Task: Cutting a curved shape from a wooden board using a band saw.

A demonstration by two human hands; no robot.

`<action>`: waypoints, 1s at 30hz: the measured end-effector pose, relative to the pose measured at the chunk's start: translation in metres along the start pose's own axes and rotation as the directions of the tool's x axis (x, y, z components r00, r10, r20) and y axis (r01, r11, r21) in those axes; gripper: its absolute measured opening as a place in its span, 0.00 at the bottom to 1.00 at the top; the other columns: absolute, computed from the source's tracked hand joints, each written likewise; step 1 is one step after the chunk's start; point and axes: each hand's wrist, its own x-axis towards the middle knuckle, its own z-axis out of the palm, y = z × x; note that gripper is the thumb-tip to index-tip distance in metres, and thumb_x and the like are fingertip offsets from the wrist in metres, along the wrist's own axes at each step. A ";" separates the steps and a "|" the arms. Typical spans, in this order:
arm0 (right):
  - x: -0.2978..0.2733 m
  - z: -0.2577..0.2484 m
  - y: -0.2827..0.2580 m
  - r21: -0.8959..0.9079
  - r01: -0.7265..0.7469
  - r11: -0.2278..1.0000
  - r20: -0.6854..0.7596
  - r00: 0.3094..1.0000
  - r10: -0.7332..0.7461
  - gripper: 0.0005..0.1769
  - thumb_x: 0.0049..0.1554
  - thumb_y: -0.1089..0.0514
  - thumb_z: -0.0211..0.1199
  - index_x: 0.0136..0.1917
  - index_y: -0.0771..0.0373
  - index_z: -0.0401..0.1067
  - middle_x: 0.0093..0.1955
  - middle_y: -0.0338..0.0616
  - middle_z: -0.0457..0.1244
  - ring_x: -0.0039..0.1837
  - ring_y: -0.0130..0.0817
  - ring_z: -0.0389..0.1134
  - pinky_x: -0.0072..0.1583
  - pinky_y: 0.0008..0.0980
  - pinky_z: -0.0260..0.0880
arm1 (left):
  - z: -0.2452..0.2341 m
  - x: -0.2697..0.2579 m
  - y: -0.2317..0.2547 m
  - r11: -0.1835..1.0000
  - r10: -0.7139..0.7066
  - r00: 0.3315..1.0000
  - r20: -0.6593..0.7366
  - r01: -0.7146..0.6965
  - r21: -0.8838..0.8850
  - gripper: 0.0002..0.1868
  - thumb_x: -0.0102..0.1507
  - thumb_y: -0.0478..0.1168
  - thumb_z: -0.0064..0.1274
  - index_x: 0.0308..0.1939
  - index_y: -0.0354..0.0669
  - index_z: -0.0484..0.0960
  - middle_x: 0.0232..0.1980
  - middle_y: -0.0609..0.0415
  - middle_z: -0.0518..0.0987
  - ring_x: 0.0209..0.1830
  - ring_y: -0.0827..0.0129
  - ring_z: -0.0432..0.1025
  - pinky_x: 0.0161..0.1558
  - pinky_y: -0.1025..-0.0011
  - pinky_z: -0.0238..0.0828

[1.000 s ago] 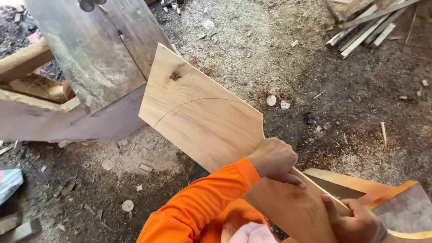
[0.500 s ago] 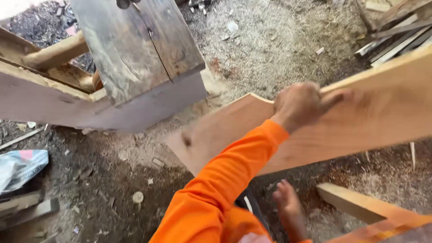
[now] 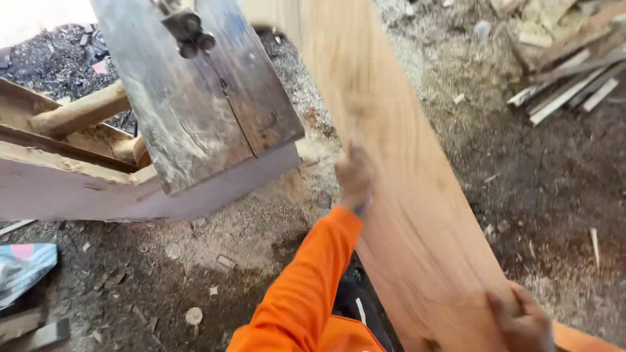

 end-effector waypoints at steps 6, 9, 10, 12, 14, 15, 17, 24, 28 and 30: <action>0.056 -0.037 -0.065 -0.008 0.006 1.000 0.249 0.968 -0.004 0.34 0.54 0.40 0.69 0.65 0.66 0.77 0.51 0.54 0.74 0.53 0.40 0.74 0.58 0.38 0.72 | -0.044 0.010 -0.008 0.986 -0.164 0.961 -0.223 0.169 0.002 0.28 0.68 0.56 0.46 0.21 0.39 0.71 0.17 0.55 0.70 0.17 0.65 0.67 0.23 0.56 0.63; 0.077 -0.027 -0.123 -0.166 0.003 0.986 0.246 0.968 0.038 0.33 0.53 0.41 0.70 0.65 0.63 0.77 0.50 0.56 0.74 0.53 0.42 0.75 0.58 0.40 0.72 | -0.053 0.028 0.017 0.984 -0.129 0.983 -0.130 0.143 0.103 0.24 0.68 0.58 0.46 0.36 0.39 0.67 0.31 0.50 0.70 0.28 0.63 0.69 0.33 0.57 0.63; 0.090 -0.018 -0.130 -0.185 0.064 0.981 0.242 0.970 -0.018 0.34 0.53 0.40 0.69 0.64 0.63 0.77 0.50 0.56 0.73 0.52 0.42 0.75 0.56 0.40 0.73 | -0.062 0.036 0.022 0.982 -0.121 0.987 -0.102 0.134 0.136 0.24 0.68 0.58 0.46 0.41 0.39 0.65 0.36 0.49 0.70 0.32 0.63 0.70 0.36 0.57 0.63; 0.115 0.012 -0.163 -0.206 0.138 0.969 0.258 0.963 -0.083 0.34 0.53 0.38 0.69 0.63 0.63 0.77 0.49 0.57 0.73 0.51 0.43 0.75 0.55 0.40 0.73 | -0.088 0.046 0.046 0.970 -0.109 0.992 -0.060 0.120 0.210 0.27 0.67 0.60 0.46 0.51 0.38 0.63 0.46 0.46 0.70 0.39 0.61 0.71 0.43 0.57 0.64; 0.126 0.038 -0.206 -0.009 0.170 0.985 0.246 0.956 -0.163 0.29 0.62 0.38 0.63 0.59 0.66 0.79 0.48 0.58 0.72 0.50 0.42 0.72 0.53 0.41 0.72 | -0.114 0.030 0.076 0.951 -0.139 0.990 -0.017 0.138 0.277 0.33 0.67 0.61 0.47 0.61 0.38 0.60 0.55 0.43 0.70 0.46 0.60 0.73 0.49 0.58 0.64; 0.150 0.060 -0.227 0.003 0.211 0.977 0.262 0.943 -0.205 0.29 0.62 0.38 0.63 0.59 0.66 0.79 0.48 0.58 0.72 0.50 0.42 0.72 0.53 0.41 0.72 | -0.132 0.027 0.092 0.945 -0.114 0.993 -0.023 0.115 0.305 0.36 0.67 0.61 0.47 0.66 0.38 0.58 0.60 0.41 0.69 0.50 0.59 0.73 0.53 0.58 0.64; 0.182 0.093 -0.263 0.132 0.303 0.944 0.289 0.899 -0.329 0.27 0.61 0.40 0.63 0.56 0.68 0.78 0.49 0.49 0.72 0.50 0.35 0.71 0.54 0.37 0.70 | -0.146 -0.003 0.120 0.926 -0.087 0.996 -0.009 0.085 0.369 0.44 0.67 0.62 0.47 0.76 0.37 0.56 0.70 0.38 0.69 0.57 0.58 0.75 0.59 0.58 0.64; 0.265 0.198 -0.377 0.310 0.286 0.907 0.383 0.836 -0.394 0.24 0.63 0.43 0.62 0.53 0.69 0.76 0.43 0.52 0.70 0.45 0.39 0.68 0.49 0.38 0.70 | -0.124 -0.067 0.104 0.848 0.090 0.966 -0.243 0.054 0.528 0.49 0.64 0.65 0.53 0.78 0.34 0.59 0.76 0.32 0.66 0.77 0.45 0.63 0.75 0.57 0.59; 0.265 0.204 -0.405 0.360 0.397 0.844 0.416 0.741 -0.526 0.24 0.62 0.45 0.63 0.58 0.69 0.74 0.49 0.49 0.71 0.49 0.37 0.72 0.52 0.34 0.72 | -0.093 -0.073 0.103 0.774 0.127 0.988 -0.083 -0.046 0.631 0.61 0.57 0.64 0.62 0.75 0.22 0.49 0.78 0.25 0.51 0.80 0.37 0.47 0.74 0.54 0.46; 0.268 0.207 -0.412 0.340 0.366 0.866 0.491 0.717 -0.495 0.26 0.61 0.46 0.64 0.61 0.69 0.73 0.51 0.51 0.71 0.49 0.38 0.73 0.52 0.35 0.73 | -0.094 -0.065 0.087 0.759 0.190 0.980 -0.067 -0.103 0.643 0.63 0.56 0.62 0.62 0.75 0.19 0.46 0.79 0.23 0.46 0.79 0.35 0.44 0.73 0.52 0.43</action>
